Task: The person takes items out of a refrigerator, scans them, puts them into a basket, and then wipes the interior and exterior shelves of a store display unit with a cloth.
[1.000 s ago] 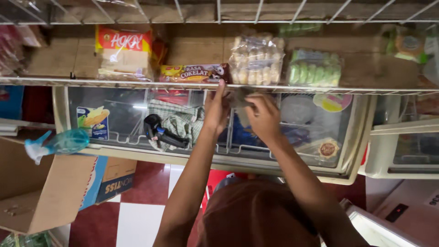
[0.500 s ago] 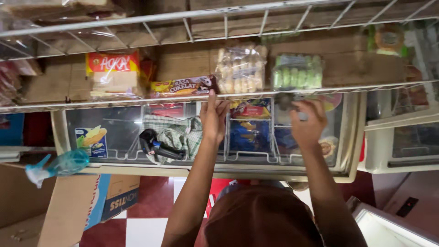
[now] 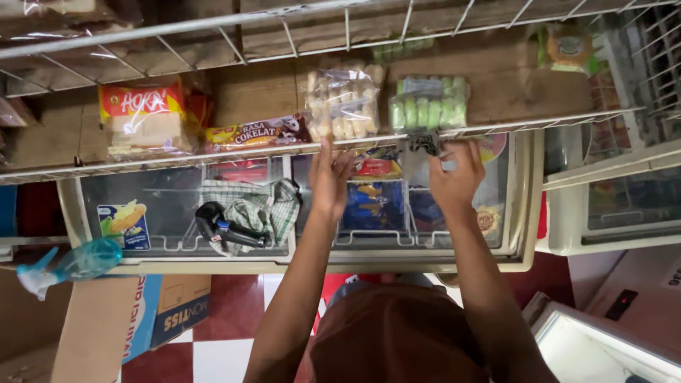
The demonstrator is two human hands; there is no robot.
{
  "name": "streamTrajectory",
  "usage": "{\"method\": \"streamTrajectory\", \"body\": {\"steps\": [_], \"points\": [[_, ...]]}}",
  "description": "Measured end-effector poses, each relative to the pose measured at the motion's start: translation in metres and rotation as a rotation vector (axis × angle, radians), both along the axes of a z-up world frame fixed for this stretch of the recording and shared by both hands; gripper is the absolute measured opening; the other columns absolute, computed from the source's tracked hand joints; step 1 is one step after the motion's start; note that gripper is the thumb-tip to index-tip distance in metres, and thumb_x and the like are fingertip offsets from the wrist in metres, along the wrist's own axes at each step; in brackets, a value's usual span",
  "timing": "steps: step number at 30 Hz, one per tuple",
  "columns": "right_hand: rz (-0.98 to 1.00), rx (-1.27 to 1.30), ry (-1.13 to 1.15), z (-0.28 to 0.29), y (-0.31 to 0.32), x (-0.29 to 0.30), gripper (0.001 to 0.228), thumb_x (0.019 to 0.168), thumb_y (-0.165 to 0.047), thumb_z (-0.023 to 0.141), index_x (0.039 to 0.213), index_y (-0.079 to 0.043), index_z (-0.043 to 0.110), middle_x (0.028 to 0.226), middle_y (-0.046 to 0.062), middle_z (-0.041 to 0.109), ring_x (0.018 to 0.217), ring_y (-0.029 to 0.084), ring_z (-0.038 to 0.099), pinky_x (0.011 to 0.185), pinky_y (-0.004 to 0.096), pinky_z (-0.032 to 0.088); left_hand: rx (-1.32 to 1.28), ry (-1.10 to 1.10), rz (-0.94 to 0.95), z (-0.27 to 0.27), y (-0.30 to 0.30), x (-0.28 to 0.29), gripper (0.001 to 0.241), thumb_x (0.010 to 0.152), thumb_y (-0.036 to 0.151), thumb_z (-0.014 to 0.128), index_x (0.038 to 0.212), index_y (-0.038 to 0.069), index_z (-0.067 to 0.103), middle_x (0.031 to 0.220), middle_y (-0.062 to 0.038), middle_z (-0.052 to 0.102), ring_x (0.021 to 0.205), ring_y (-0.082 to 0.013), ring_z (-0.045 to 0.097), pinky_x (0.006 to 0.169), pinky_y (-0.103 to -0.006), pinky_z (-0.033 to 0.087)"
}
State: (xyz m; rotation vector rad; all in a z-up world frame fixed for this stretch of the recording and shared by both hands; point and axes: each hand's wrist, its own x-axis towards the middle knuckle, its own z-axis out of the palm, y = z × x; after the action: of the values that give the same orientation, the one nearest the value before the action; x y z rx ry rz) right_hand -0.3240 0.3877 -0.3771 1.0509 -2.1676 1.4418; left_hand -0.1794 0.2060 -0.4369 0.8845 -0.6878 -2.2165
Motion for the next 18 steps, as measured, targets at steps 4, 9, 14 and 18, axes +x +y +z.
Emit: {"method": "streamTrajectory", "body": {"steps": [4, 9, 14, 18], "points": [[0.101, 0.025, 0.018, -0.001, 0.003, 0.003, 0.024, 0.08, 0.001, 0.075, 0.102, -0.004, 0.068, 0.096, 0.012, 0.064, 0.086, 0.029, 0.068, 0.077, 0.04, 0.054, -0.001, -0.004, -0.06, 0.011, 0.023, -0.018, 0.075, 0.091, 0.055, 0.063, 0.148, 0.01, 0.044, 0.131, -0.011, 0.061, 0.12, -0.0266, 0.063, 0.104, -0.0425, 0.048], [0.072, 0.086, -0.01, -0.014, 0.023, -0.037, 0.025, 0.076, -0.004, 0.081, 0.096, -0.003, 0.065, 0.089, 0.012, 0.064, 0.077, 0.032, 0.065, 0.07, 0.041, 0.05, -0.028, -0.02, -0.165, 0.008, 0.043, -0.043, 0.073, 0.096, 0.056, 0.062, 0.141, 0.0, 0.048, 0.135, -0.02, 0.065, 0.13, -0.0309, 0.062, 0.114, -0.0398, 0.045], [-0.157, 0.08, -0.072, -0.023, 0.074, -0.083, 0.018, 0.084, 0.003, 0.072, 0.099, -0.004, 0.066, 0.085, 0.008, 0.061, 0.078, 0.023, 0.065, 0.072, 0.037, 0.052, 0.016, -0.034, -0.129, 0.008, 0.043, -0.043, 0.07, 0.095, 0.054, 0.064, 0.141, 0.005, 0.045, 0.134, -0.02, 0.062, 0.131, -0.0313, 0.06, 0.114, -0.0436, 0.042], [-0.203, -0.054, -0.161, -0.015, 0.083, -0.077, 0.028, 0.084, -0.003, 0.087, 0.101, 0.0, 0.066, 0.089, 0.01, 0.065, 0.076, 0.022, 0.063, 0.068, 0.034, 0.051, -0.032, -0.005, -0.143, 0.009, 0.061, -0.054, 0.07, 0.094, 0.054, 0.063, 0.142, 0.007, 0.045, 0.139, -0.016, 0.063, 0.131, -0.0261, 0.06, 0.115, -0.0419, 0.042]]}}
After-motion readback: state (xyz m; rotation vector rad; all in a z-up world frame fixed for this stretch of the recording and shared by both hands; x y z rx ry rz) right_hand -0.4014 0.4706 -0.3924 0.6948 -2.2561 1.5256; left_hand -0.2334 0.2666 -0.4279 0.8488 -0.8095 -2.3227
